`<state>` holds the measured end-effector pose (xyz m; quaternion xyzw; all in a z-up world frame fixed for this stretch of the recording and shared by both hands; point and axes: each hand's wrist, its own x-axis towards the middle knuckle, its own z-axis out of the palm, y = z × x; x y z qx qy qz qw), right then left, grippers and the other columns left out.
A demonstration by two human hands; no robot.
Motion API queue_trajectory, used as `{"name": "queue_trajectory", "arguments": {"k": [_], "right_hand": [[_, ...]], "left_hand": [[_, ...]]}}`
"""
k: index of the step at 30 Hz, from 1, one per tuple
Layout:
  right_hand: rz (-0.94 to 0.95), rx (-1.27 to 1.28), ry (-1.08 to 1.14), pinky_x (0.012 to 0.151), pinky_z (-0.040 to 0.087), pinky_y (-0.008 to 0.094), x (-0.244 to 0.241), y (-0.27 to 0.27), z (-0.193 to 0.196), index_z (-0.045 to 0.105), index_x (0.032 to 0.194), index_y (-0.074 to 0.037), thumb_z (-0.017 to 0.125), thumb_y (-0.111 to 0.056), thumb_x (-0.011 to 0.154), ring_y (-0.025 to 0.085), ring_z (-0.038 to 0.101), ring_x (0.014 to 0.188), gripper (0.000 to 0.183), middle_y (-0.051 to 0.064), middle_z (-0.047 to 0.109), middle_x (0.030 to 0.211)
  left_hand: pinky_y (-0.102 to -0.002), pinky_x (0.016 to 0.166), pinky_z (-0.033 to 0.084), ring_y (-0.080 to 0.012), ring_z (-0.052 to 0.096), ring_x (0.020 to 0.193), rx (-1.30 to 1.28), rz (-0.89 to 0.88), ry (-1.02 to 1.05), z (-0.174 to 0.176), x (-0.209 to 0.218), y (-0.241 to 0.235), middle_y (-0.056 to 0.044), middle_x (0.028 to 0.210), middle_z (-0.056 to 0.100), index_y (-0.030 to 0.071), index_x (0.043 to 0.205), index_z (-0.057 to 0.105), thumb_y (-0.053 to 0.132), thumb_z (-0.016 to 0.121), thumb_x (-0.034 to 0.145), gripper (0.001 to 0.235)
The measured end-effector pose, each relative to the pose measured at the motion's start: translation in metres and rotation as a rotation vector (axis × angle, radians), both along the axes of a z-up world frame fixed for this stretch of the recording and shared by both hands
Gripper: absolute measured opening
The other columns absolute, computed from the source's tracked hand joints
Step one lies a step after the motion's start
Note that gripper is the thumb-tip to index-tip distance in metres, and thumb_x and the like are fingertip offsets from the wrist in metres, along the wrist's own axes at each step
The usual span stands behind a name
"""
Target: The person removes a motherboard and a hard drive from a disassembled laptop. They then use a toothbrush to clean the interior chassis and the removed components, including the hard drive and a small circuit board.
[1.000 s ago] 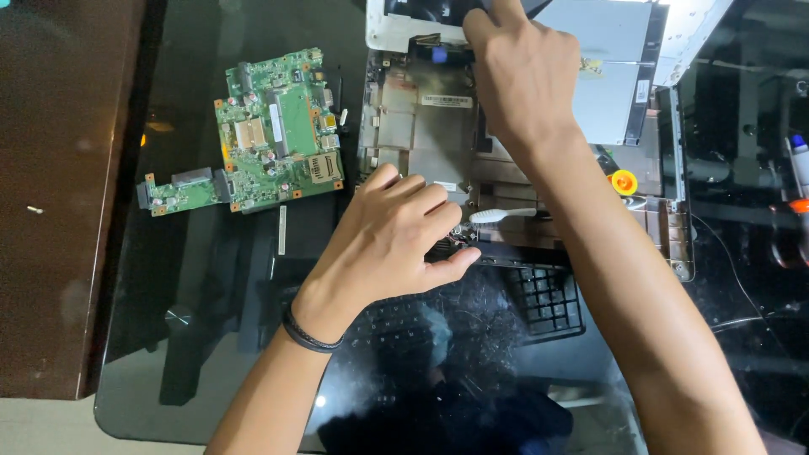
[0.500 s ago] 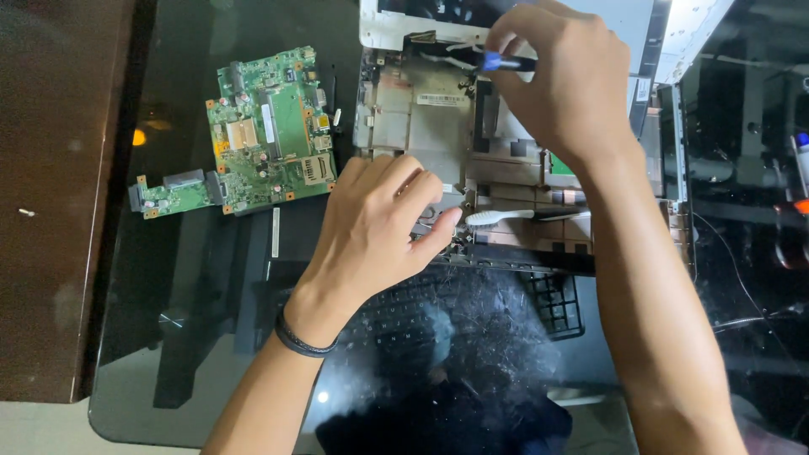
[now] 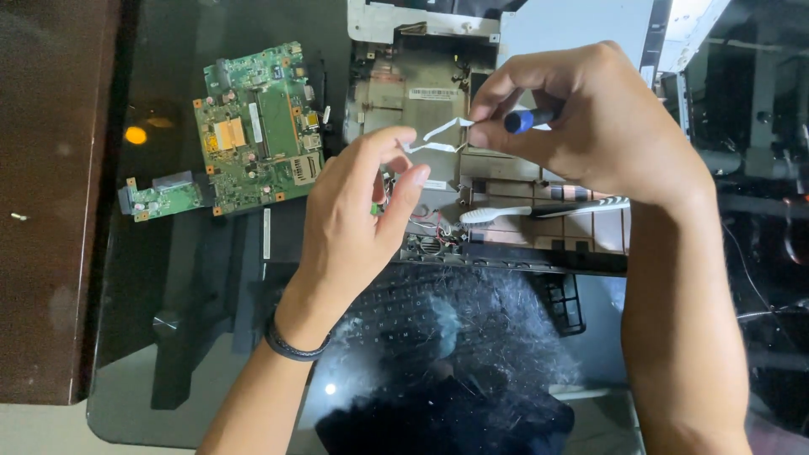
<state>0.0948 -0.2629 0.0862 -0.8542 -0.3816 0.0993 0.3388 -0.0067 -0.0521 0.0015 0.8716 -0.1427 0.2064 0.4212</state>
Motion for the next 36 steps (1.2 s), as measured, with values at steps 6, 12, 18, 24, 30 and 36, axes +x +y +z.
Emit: {"name": "queue_trajectory", "arguments": {"k": [6, 12, 18, 24, 30, 36], "right_hand": [[0.01, 0.012, 0.09, 0.077, 0.064, 0.027, -0.003, 0.0, 0.001, 0.074, 0.105, 0.0, 0.082, -0.001, 0.089, 0.014, 0.076, 0.09, 0.017, 0.009, 0.078, 0.098], [0.03, -0.065, -0.006, 0.044, 0.04, 0.027, -0.002, 0.0, 0.001, 0.073, 0.105, -0.004, 0.077, -0.007, 0.1, 0.01, 0.054, 0.052, 0.007, 0.006, 0.072, 0.083], [-0.029, -0.075, -0.061, 0.045, 0.024, 0.03, -0.006, 0.004, -0.004, 0.072, 0.11, 0.001, 0.075, -0.004, 0.105, 0.011, 0.029, 0.048, 0.008, 0.009, 0.071, 0.095], [-0.044, -0.143, -0.053, 0.042, 0.024, 0.03, -0.008, 0.017, -0.003, 0.073, 0.105, -0.001, 0.076, -0.001, 0.104, 0.01, 0.032, 0.045, 0.003, 0.007, 0.071, 0.085], [-0.078, -0.118, -0.016, 0.047, 0.032, 0.031, -0.022, 0.039, 0.007, 0.074, 0.107, 0.002, 0.076, -0.001, 0.103, 0.015, 0.043, 0.052, 0.005, 0.011, 0.071, 0.089], [0.09, -0.195, -0.091, 0.047, 0.022, 0.034, -0.015, 0.074, -0.002, 0.076, 0.107, -0.002, 0.074, -0.008, 0.105, 0.014, 0.029, 0.048, 0.007, 0.009, 0.054, 0.059]], "left_hand": [[-0.034, 0.072, 0.042, -0.0179, 0.051, 0.066, 0.03, 0.002, -0.073, 0.003, 0.0, -0.001, -0.004, 0.086, 0.062, 0.006, 0.106, 0.063, 0.014, 0.054, 0.109, 0.013], [-0.038, 0.073, 0.047, -0.019, 0.063, 0.074, 0.122, 0.12, -0.059, -0.004, -0.003, -0.002, -0.002, 0.084, 0.063, 0.01, 0.099, 0.058, 0.019, 0.067, 0.101, 0.014], [-0.033, 0.061, 0.033, -0.0152, 0.045, 0.065, 0.424, 0.153, -0.189, -0.011, -0.008, -0.011, 0.0, 0.061, 0.053, 0.012, 0.081, 0.057, 0.039, 0.066, 0.101, 0.036], [-0.039, 0.076, 0.05, -0.0211, 0.062, 0.082, 0.401, -0.131, -0.129, -0.015, -0.015, -0.019, -0.008, 0.088, 0.068, 0.009, 0.096, 0.066, 0.047, 0.066, 0.097, 0.038], [-0.039, 0.079, 0.053, -0.0234, 0.061, 0.087, 0.366, -0.195, -0.24, -0.025, -0.021, -0.032, -0.008, 0.099, 0.064, 0.008, 0.099, 0.065, 0.045, 0.074, 0.091, 0.039], [-0.046, 0.088, 0.055, -0.0277, 0.064, 0.097, 0.279, -0.197, -0.175, -0.053, -0.018, -0.041, -0.013, 0.106, 0.066, 0.009, 0.108, 0.063, 0.043, 0.066, 0.09, 0.038]]}}
